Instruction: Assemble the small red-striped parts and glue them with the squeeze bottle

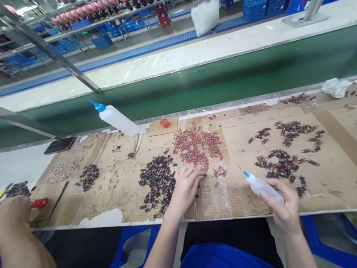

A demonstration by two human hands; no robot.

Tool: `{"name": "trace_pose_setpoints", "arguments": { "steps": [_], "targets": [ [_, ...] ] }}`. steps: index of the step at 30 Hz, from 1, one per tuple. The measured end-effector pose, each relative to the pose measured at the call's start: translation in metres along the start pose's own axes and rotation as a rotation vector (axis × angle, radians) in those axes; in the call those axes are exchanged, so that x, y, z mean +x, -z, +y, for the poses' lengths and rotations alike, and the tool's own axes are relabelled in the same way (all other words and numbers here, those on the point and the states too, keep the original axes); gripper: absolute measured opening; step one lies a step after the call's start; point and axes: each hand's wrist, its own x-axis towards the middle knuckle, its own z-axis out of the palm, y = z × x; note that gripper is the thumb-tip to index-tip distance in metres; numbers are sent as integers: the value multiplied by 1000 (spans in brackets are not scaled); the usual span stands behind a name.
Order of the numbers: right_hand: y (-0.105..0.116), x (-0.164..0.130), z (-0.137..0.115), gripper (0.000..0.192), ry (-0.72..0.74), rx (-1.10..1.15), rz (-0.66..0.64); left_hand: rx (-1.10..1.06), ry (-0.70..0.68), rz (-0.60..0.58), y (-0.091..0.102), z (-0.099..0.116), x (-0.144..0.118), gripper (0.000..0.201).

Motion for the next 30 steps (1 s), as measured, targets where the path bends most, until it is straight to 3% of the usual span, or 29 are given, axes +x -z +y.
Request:
{"name": "trace_pose_setpoints", "arguments": {
  "steps": [5,11,15,18,22,30],
  "targets": [
    [-12,0,-9,33,-137,192,49,-52,-156,-51,0,14,-19,17],
    [-20,-4,-7,33,-175,142,-5,1,-27,102,-11,17,-37,15],
    [-35,-9,-10,31,-184,134,64,-16,-28,150,-14,19,-36,15],
    [-47,-11,-17,31,-139,27,52,-40,-29,157,-14,17,-39,17],
    [-58,-12,-24,33,23,-141,34,-71,5,190,-17,13,-42,19],
    [-62,-10,-10,35,157,-314,-26,-87,42,223,-20,14,-39,13]
  ]
}}
